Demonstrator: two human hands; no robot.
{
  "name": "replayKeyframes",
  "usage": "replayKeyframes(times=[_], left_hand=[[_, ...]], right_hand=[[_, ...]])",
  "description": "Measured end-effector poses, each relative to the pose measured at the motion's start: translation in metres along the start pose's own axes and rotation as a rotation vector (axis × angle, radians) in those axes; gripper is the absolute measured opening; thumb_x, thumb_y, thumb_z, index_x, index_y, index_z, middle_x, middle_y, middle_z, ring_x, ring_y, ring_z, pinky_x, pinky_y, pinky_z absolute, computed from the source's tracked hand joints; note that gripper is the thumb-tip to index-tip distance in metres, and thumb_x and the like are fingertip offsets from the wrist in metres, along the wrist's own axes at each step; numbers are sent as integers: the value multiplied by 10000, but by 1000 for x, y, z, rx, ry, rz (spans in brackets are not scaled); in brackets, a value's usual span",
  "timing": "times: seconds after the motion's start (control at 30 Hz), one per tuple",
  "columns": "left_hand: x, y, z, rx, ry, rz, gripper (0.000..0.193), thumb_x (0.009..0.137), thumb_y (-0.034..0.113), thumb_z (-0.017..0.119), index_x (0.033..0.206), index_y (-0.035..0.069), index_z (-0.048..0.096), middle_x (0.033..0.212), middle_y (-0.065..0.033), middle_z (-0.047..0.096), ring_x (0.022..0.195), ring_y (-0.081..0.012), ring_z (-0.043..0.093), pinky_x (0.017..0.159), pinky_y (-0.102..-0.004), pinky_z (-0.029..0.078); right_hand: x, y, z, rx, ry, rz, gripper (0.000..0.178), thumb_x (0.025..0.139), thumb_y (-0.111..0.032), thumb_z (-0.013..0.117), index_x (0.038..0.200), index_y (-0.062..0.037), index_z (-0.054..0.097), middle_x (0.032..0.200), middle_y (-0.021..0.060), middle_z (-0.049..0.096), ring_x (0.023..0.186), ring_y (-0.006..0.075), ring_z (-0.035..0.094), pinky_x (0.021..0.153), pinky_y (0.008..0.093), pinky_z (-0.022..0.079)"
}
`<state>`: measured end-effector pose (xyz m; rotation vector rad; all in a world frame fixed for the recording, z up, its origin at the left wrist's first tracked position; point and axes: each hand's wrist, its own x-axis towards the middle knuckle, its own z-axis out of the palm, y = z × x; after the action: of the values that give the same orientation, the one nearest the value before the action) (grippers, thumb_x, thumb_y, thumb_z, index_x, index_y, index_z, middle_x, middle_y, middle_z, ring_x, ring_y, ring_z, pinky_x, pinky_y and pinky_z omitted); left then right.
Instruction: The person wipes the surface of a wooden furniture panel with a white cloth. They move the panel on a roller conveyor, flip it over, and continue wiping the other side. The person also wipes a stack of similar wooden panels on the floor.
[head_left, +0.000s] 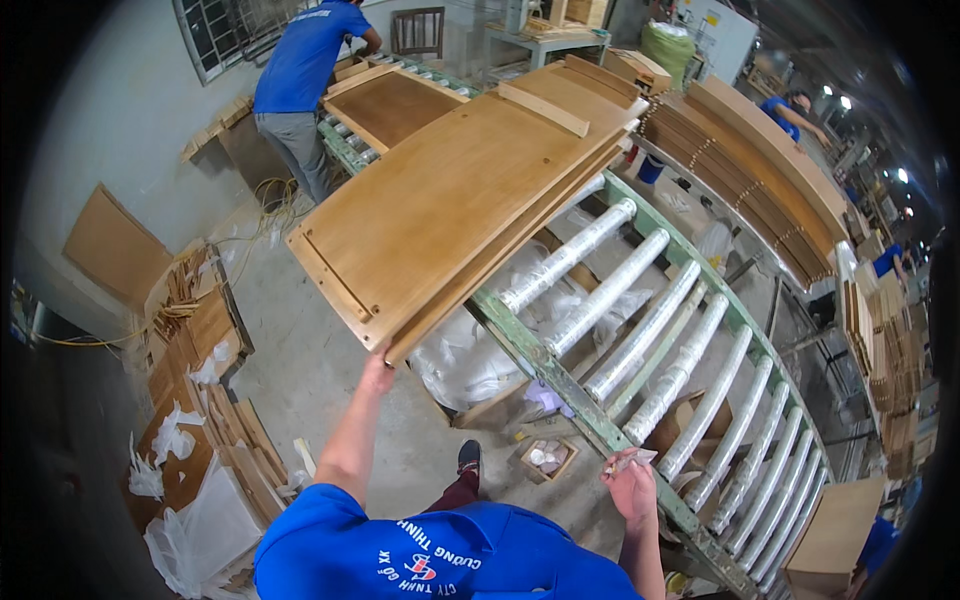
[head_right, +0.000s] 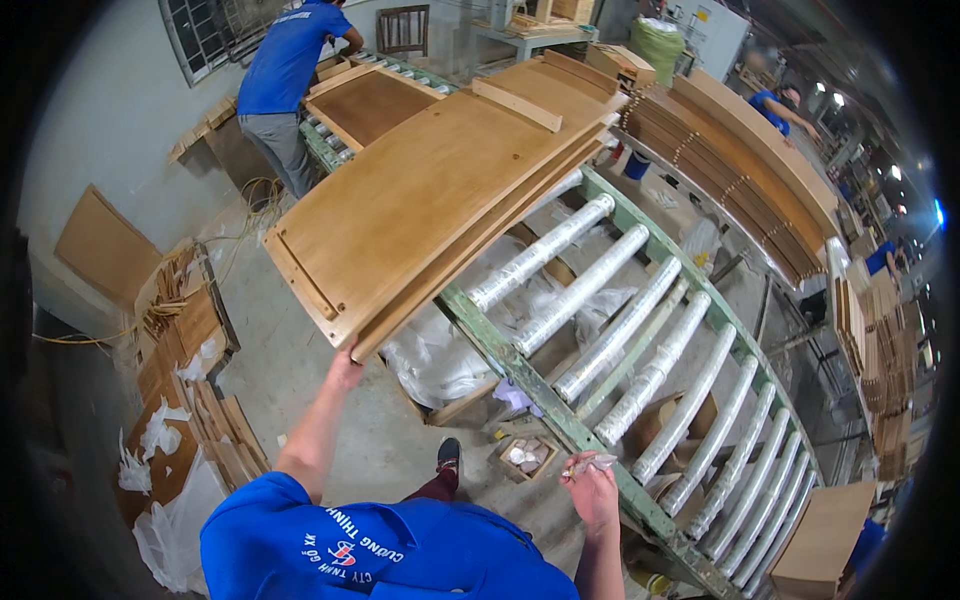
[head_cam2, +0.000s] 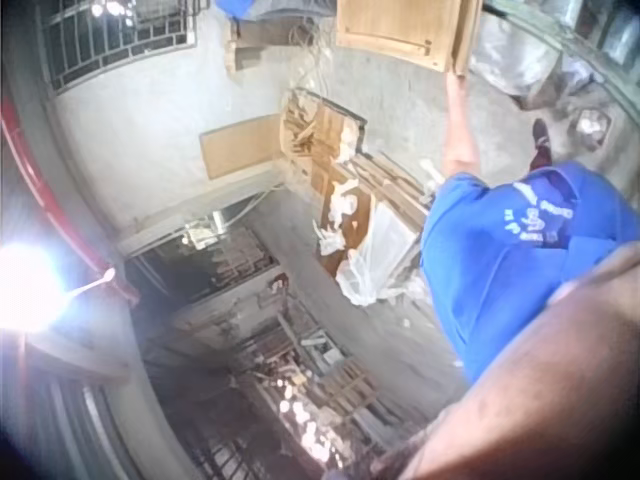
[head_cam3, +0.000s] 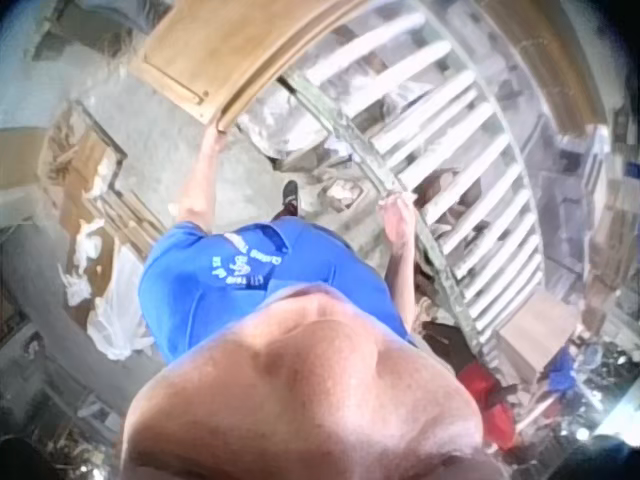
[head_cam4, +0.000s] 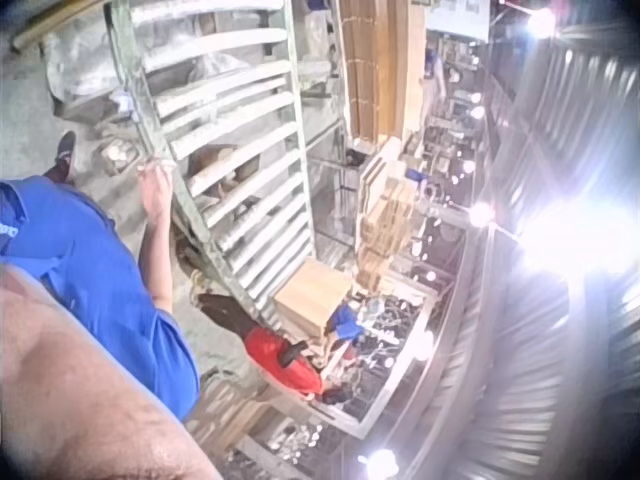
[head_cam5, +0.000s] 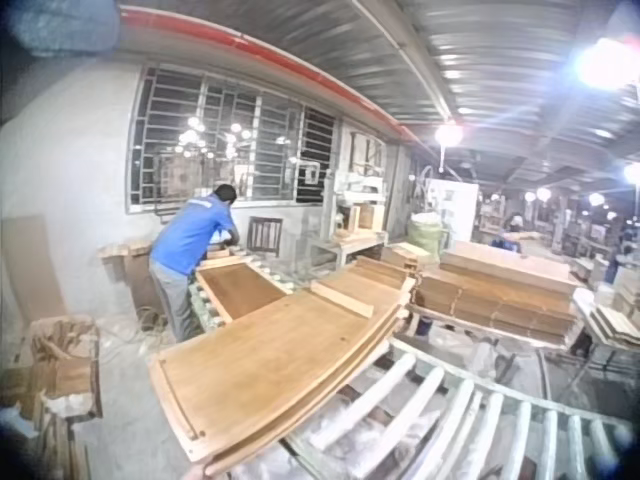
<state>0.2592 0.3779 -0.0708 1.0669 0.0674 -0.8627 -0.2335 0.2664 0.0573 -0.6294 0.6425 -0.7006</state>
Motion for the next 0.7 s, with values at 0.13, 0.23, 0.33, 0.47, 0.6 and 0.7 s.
replayKeyframes(times=[0.13,0.23,0.33,0.47,0.6,0.7], left_hand=[[-64,-86,48,-156,-16,-108,474,777,196,696,1185,70,489,1117,-43,542,1025,-185,508,881,-336,416],[-107,-133,60,-219,61,-104,413,767,142,700,1129,89,508,1039,-16,541,981,-173,502,835,-332,414],[-164,-191,99,-240,46,-133,428,768,118,691,1145,92,492,1062,-11,537,995,-161,484,823,-310,414],[-224,-230,90,171,-285,-244,386,807,119,636,1159,71,484,962,-4,583,894,-152,555,718,-280,455],[-242,-188,34,852,-586,-634,318,847,93,483,1164,80,492,859,-25,616,732,-143,611,607,-284,483],[-200,-104,-34,634,263,-407,293,848,100,410,1134,94,476,1017,-88,567,832,-254,591,701,-416,506]], right_hand=[[-38,-2,-25,22,1,-74,214,836,-218,589,1001,-101,520,948,87,552,863,211,533,728,368,443],[-64,-4,-38,83,-91,-117,209,838,-215,594,1001,-106,523,945,88,548,847,210,532,717,363,441],[-108,-4,-75,163,1,-140,224,844,-179,569,1039,-77,525,955,111,558,870,225,543,733,369,453],[-139,7,-114,142,174,-166,249,867,-178,546,1088,-72,507,972,93,559,881,207,546,735,350,455],[-143,19,-139,73,401,-281,260,884,-185,522,1112,-65,489,981,87,563,873,191,555,725,329,460],[-131,30,-138,87,472,-315,269,897,-199,501,1129,-66,475,969,85,573,848,191,566,717,323,460]])
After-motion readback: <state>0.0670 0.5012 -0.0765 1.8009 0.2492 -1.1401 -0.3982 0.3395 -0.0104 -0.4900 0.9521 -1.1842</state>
